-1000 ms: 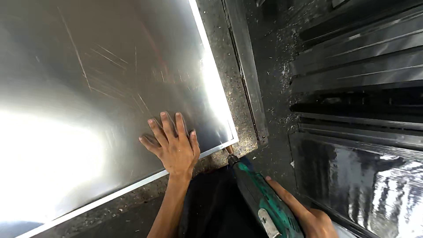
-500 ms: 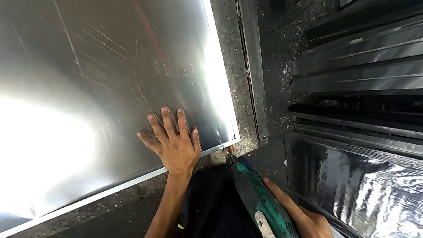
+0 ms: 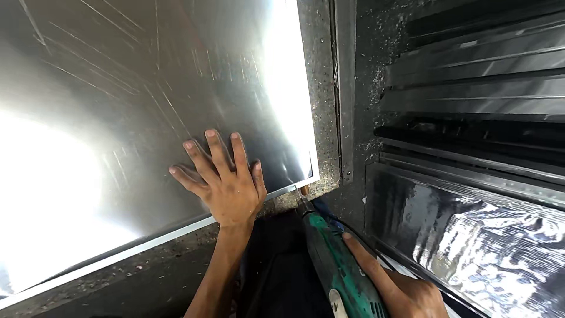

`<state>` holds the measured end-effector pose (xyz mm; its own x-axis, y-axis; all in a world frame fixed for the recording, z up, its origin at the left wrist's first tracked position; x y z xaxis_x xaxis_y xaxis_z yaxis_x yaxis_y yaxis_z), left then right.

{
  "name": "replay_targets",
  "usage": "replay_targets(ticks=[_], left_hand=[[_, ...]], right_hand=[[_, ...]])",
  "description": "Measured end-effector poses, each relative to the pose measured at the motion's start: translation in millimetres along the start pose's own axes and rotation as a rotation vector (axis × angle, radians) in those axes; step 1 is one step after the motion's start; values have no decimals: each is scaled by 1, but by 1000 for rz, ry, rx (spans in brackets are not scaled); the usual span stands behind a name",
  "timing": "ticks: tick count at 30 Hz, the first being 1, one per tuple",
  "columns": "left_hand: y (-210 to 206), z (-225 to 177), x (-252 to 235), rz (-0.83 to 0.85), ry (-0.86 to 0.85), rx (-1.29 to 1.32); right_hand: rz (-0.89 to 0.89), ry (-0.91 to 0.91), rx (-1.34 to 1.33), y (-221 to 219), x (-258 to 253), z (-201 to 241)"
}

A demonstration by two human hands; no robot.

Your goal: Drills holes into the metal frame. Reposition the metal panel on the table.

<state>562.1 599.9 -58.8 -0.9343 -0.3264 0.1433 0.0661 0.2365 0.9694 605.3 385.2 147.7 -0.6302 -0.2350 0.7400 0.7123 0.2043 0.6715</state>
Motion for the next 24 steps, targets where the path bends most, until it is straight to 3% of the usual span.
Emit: replay_targets(ticks=[11, 24], left_hand=[[0, -1, -1, -18, -16, 20], [0, 0, -1, -22, -4, 20]], right_hand=[[11, -14, -49, 1, -3, -5], [-127, -7, -107, -13, -4, -18]])
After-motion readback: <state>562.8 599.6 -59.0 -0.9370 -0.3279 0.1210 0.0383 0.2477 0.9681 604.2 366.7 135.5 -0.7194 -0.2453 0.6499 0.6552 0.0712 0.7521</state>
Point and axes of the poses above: each hand's wrist, its own x-axis away from the middle knuckle, its own y-axis out of the back of the hand, z = x × y, the point moved 7 cm from there along -x, towards the middle knuckle, and after that the axes turned 15 degrees about -y, right-handed, at the moved point
